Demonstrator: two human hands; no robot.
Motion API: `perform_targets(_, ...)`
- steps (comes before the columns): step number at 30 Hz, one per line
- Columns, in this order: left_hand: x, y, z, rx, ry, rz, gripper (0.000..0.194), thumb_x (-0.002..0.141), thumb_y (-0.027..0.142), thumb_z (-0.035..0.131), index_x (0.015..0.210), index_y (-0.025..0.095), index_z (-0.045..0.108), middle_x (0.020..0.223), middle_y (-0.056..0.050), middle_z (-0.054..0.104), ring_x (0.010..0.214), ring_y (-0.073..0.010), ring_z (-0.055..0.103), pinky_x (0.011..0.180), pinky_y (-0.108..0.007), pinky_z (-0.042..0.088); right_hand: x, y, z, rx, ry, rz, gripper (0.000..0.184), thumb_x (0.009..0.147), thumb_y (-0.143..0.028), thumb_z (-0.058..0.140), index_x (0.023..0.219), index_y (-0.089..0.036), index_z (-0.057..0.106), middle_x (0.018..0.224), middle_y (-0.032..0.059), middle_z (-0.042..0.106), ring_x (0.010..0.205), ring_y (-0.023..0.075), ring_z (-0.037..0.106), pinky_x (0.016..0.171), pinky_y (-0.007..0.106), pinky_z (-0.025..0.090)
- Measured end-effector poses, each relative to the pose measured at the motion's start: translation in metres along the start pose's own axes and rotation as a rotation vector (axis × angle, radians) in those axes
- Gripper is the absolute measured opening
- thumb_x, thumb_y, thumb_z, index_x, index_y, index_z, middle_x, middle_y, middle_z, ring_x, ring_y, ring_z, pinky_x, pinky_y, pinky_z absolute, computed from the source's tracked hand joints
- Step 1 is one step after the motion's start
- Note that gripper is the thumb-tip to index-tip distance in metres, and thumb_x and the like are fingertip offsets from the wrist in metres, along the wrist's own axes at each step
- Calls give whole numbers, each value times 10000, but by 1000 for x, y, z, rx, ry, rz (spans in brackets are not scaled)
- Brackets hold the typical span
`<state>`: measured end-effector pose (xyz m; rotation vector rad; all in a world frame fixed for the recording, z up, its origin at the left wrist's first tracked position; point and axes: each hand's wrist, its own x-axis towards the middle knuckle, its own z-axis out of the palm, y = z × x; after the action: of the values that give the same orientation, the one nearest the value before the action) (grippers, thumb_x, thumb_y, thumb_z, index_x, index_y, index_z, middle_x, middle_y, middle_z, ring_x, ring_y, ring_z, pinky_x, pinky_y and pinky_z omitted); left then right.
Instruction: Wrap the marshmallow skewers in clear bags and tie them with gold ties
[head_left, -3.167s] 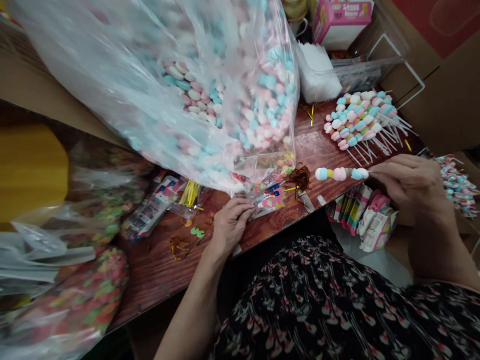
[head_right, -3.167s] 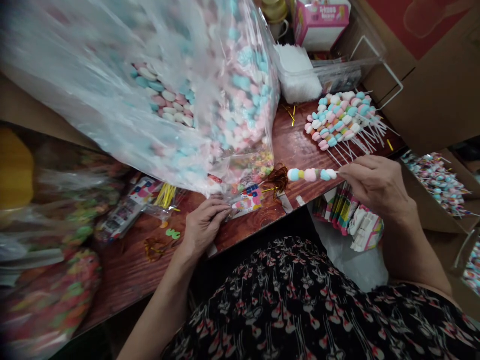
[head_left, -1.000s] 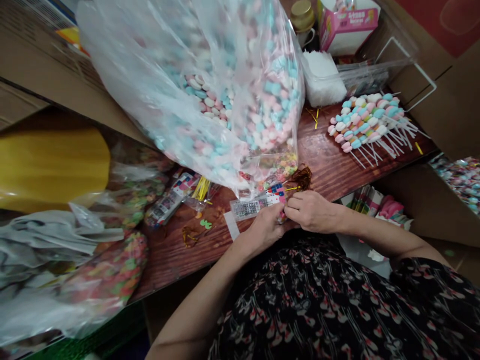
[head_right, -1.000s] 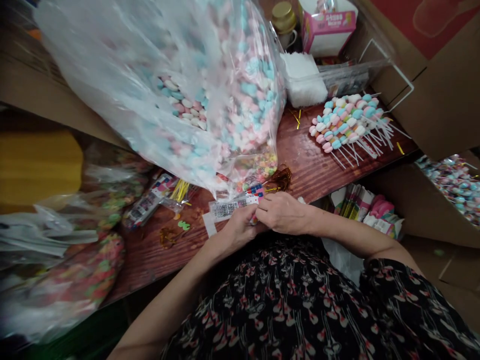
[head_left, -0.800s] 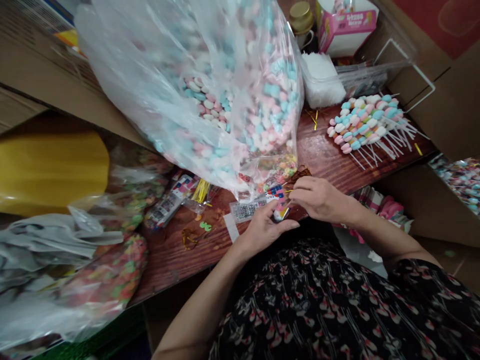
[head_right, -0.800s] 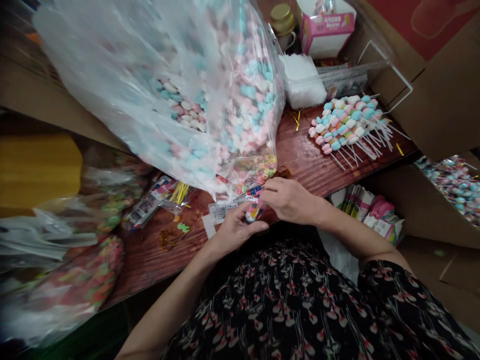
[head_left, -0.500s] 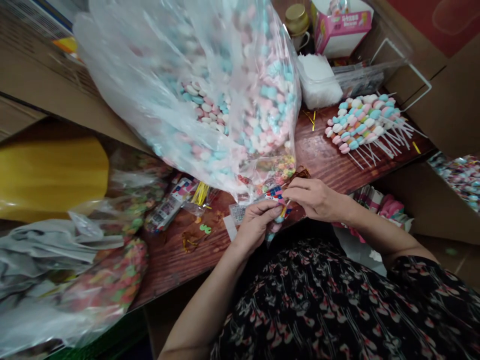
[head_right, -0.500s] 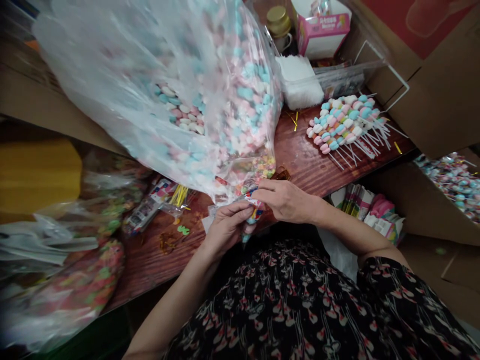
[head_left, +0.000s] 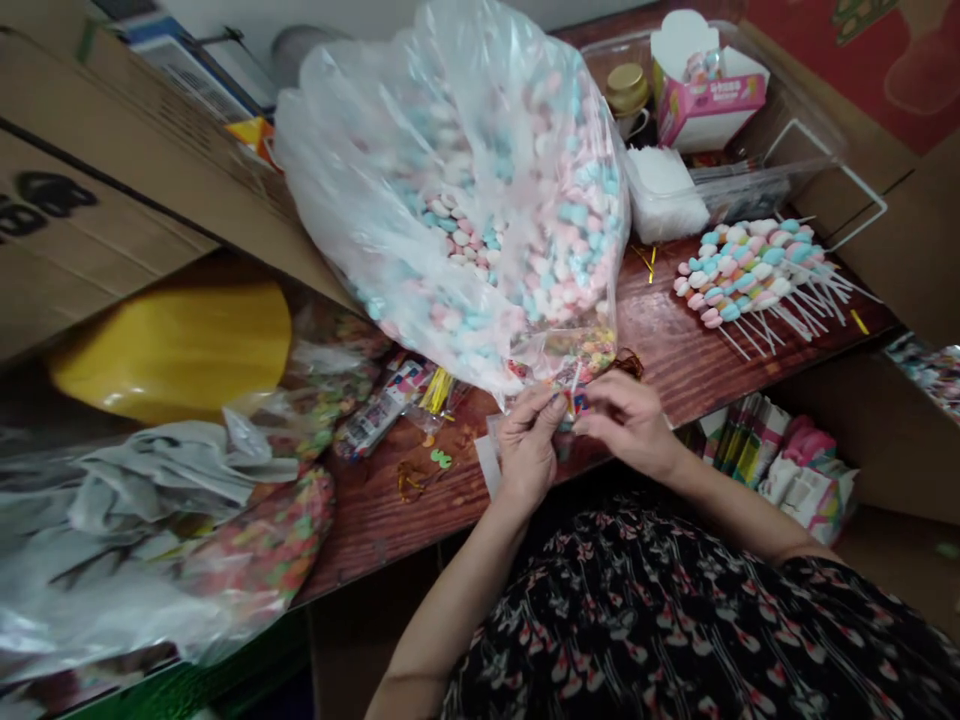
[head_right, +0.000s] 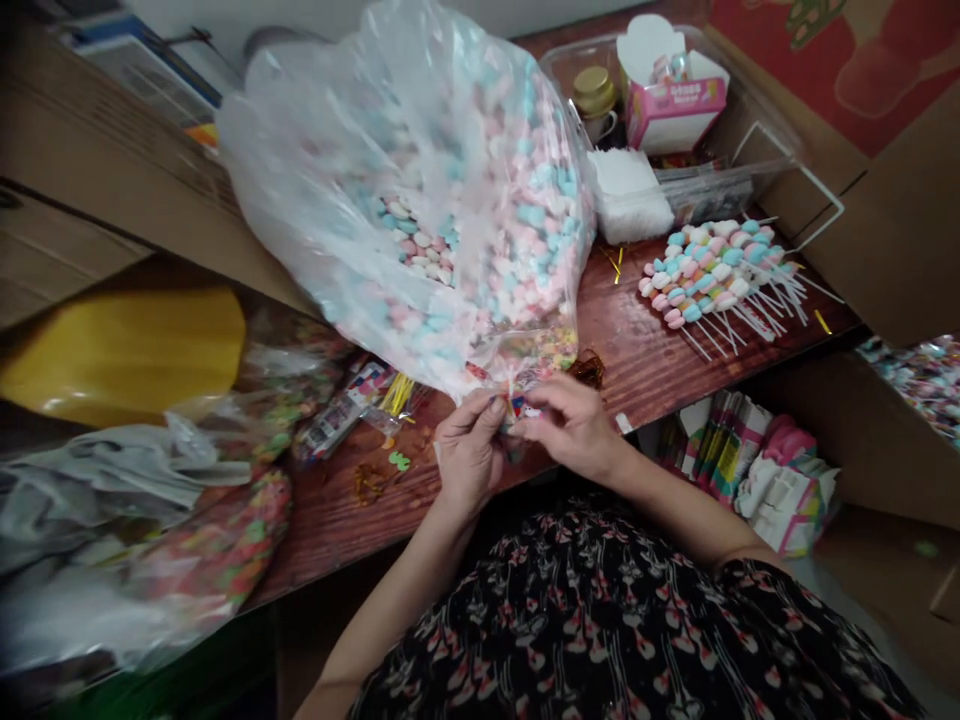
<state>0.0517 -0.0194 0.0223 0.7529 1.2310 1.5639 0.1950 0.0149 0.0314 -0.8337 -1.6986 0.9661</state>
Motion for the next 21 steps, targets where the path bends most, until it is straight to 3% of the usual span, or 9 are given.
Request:
perform_targets(1,-1,-2,0,11,-23,27,138,720,348,805,762,226,759,759,16,644,667,-89,574,607,-214,509,-3,1,5,28,-30,3,80,875,-257,626,869,-178,637,807,6,579,668,102,517,627,246,452)
perform_targets(3,-5,-6,0,-12,-43,12,153,764,384,771,836,250,767,852,12,683,807,-104,612,757,-232,522,-5,4,11,72,-30,19,165,900,-237,583,758,-168,631,757,7,571,692,111,537,658,254,459)
perform_targets(6,-13,-11,-2,-91,-63,-125,256,792,460,729,965,272,747,938,3,719,882,-130,645,811,-271,527,-4,8,12,107,1,42,142,891,-246,600,795,-170,672,820,18,585,731,111,566,671,247,479)
perform_targets(12,-19,-14,-15,-72,-169,-213,252,826,433,698,981,236,726,768,10,684,634,-112,588,627,-261,510,-8,15,18,127,46,53,102,863,-228,627,877,-208,726,822,10,590,755,114,582,655,237,490)
perform_targets(15,-15,-9,-22,-11,-208,-243,255,803,413,728,953,208,739,763,-4,682,680,-123,594,656,-256,501,-8,19,20,109,66,8,65,838,-217,653,843,-208,717,799,4,588,742,117,569,652,249,482)
perform_targets(18,-11,0,-26,-14,-289,-357,286,766,423,758,885,164,744,739,-31,688,655,-127,596,635,-250,491,0,22,15,164,-16,-7,59,821,-256,688,802,-200,698,834,17,592,755,123,572,660,265,488)
perform_targets(21,-9,10,-27,-79,-472,-545,345,766,457,742,861,126,730,668,-55,673,532,-118,564,519,-235,444,8,19,8,304,-138,10,157,794,-323,731,731,-191,675,851,36,635,835,155,608,775,327,512)
